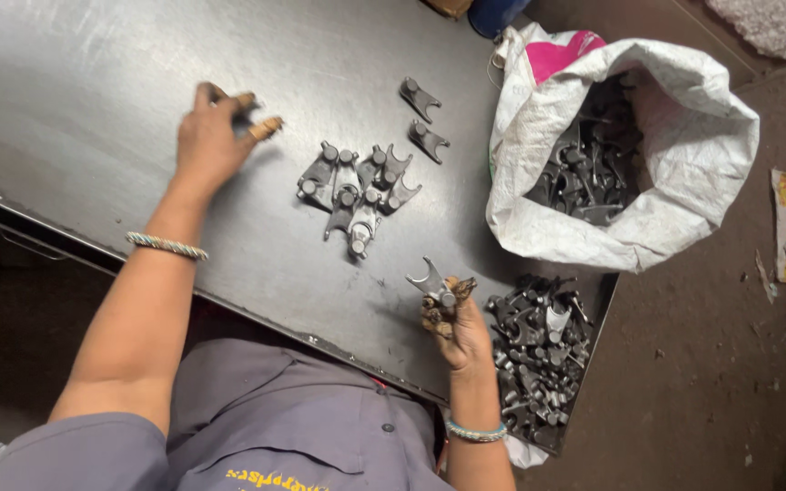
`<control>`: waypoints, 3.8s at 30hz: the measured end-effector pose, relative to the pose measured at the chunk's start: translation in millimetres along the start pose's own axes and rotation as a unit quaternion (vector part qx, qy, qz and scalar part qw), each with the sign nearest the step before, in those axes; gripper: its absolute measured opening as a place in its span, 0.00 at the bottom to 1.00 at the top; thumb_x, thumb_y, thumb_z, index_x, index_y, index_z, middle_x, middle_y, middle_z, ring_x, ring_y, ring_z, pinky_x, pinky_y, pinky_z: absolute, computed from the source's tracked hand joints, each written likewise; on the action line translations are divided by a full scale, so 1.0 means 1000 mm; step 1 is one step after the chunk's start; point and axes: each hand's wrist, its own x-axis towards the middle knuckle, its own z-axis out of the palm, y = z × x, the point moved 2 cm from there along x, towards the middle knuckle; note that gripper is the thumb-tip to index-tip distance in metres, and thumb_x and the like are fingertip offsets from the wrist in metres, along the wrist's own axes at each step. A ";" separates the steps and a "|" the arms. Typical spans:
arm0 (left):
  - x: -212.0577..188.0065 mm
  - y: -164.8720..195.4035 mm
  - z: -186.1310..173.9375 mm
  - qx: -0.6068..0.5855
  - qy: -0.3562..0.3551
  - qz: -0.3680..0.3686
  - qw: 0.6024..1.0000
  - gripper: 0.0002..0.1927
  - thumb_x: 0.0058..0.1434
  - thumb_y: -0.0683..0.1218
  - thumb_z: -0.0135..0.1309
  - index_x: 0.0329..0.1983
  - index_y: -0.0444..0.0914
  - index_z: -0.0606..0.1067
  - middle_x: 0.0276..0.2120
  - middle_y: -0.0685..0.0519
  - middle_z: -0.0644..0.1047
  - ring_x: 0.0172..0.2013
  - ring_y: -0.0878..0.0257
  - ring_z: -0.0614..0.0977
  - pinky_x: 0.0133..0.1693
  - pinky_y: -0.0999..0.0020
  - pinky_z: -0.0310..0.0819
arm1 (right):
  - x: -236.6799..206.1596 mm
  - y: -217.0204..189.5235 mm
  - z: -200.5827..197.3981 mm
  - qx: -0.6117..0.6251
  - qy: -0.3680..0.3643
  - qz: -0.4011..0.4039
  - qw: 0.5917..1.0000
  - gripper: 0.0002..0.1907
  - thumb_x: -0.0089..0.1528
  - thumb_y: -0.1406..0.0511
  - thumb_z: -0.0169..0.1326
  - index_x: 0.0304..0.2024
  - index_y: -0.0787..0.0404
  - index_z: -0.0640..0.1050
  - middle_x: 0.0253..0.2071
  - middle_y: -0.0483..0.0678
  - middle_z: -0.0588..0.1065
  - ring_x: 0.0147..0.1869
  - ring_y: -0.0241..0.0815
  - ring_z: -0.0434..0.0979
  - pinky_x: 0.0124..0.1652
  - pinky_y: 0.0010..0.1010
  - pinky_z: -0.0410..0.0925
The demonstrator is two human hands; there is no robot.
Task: The person picks small metal fork-shaped castings one at a time from a pile on a metal table, turns each part over in their hands, and places it in a separate pile on the table. They continue handling parts from the pile throughout the episode.
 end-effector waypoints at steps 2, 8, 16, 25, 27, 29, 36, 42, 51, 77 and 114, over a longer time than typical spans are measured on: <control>-0.006 0.008 0.008 -0.012 -0.031 -0.002 0.999 0.30 0.61 0.65 0.63 0.56 0.40 0.81 0.53 0.43 0.72 0.46 0.47 0.80 0.50 0.53 0.76 | 0.007 -0.025 0.011 0.006 -0.063 0.009 0.998 0.18 0.60 0.52 0.62 0.45 0.55 0.78 0.33 0.52 0.77 0.29 0.43 0.75 0.25 0.27 0.67; -0.031 0.039 0.032 -0.049 -0.108 -0.002 0.993 0.34 0.58 0.66 0.61 0.59 0.40 0.77 0.53 0.43 0.71 0.44 0.47 0.81 0.46 0.53 0.77 | 0.018 -0.072 0.043 -0.011 -0.053 -0.056 0.997 0.16 0.64 0.53 0.60 0.40 0.58 0.75 0.28 0.42 0.72 0.32 0.41 0.75 0.25 0.26 0.66; -0.061 0.064 0.046 -0.037 -0.118 -0.002 0.992 0.50 0.52 0.67 0.64 0.69 0.34 0.63 0.56 0.38 0.69 0.41 0.39 0.79 0.43 0.50 0.77 | 0.005 -0.109 0.042 -0.184 -0.037 -0.073 0.979 0.18 0.68 0.51 0.56 0.41 0.58 0.76 0.29 0.55 0.79 0.23 0.38 0.71 0.19 0.21 0.63; -0.056 0.067 0.044 -0.027 -0.123 -0.001 0.992 0.59 0.41 0.70 0.67 0.69 0.34 0.61 0.57 0.38 0.69 0.41 0.40 0.80 0.44 0.51 0.78 | 0.084 -0.139 0.139 -0.169 -0.122 -0.269 0.940 0.17 0.59 0.69 0.64 0.48 0.60 0.73 0.48 0.57 0.82 0.42 0.44 0.79 0.36 0.28 0.70; -0.056 0.070 0.043 -0.030 -0.109 0.011 0.994 0.60 0.40 0.70 0.68 0.69 0.33 0.61 0.56 0.38 0.69 0.41 0.39 0.80 0.44 0.52 0.78 | 0.117 -0.122 0.183 -0.410 -0.081 -0.369 0.830 0.24 0.54 0.74 0.69 0.50 0.62 0.74 0.46 0.51 0.78 0.48 0.45 0.78 0.45 0.35 0.74; -0.060 0.072 0.043 -0.038 -0.104 0.019 0.994 0.61 0.40 0.70 0.69 0.69 0.32 0.60 0.56 0.38 0.69 0.41 0.39 0.80 0.44 0.52 0.78 | 0.132 -0.114 0.216 -0.635 0.012 -0.486 0.601 0.30 0.46 0.76 0.70 0.50 0.62 0.75 0.46 0.55 0.80 0.51 0.52 0.80 0.50 0.39 0.72; -0.060 0.080 0.034 -0.059 -0.171 0.023 0.983 0.54 0.41 0.73 0.66 0.61 0.32 0.68 0.51 0.41 0.72 0.42 0.43 0.81 0.44 0.50 0.77 | 0.157 -0.109 0.233 -0.635 0.057 -0.407 0.654 0.25 0.49 0.73 0.71 0.45 0.61 0.74 0.45 0.51 0.80 0.49 0.47 0.82 0.50 0.37 0.73; 0.009 0.086 0.035 -0.039 -0.077 0.044 0.995 0.26 0.66 0.65 0.56 0.39 0.36 0.79 0.44 0.43 0.77 0.44 0.46 0.81 0.47 0.52 0.76 | 0.129 -0.095 0.179 -0.315 -0.126 -0.374 0.863 0.25 0.53 0.79 0.69 0.48 0.59 0.73 0.48 0.49 0.75 0.52 0.43 0.77 0.51 0.33 0.74; 0.091 0.163 0.082 -0.044 -0.056 0.209 0.975 0.19 0.57 0.49 0.61 0.52 0.42 0.80 0.53 0.52 0.77 0.56 0.50 0.72 0.53 0.49 0.67 | 0.086 -0.075 0.126 0.025 -0.087 -0.095 0.991 0.18 0.64 0.66 0.55 0.56 0.62 0.74 0.54 0.53 0.77 0.56 0.48 0.78 0.49 0.39 0.77; -0.068 0.121 0.079 -0.144 0.001 0.187 0.972 0.12 0.60 0.48 0.59 0.44 0.40 0.82 0.50 0.51 0.80 0.55 0.50 0.74 0.58 0.53 0.66 | 0.037 -0.079 0.114 -0.042 0.063 -0.332 0.940 0.24 0.63 0.77 0.55 0.60 0.63 0.65 0.47 0.60 0.77 0.44 0.50 0.79 0.44 0.46 0.77; -0.158 0.111 0.104 -0.544 -0.346 -0.165 0.746 0.14 0.67 0.50 0.55 0.47 0.35 0.77 0.33 0.50 0.84 0.27 0.70 0.80 0.25 0.74 0.71 | -0.061 0.016 0.047 -0.164 -0.028 -0.312 0.935 0.19 0.55 0.82 0.62 0.45 0.68 0.73 0.43 0.49 0.75 0.45 0.38 0.79 0.46 0.31 0.77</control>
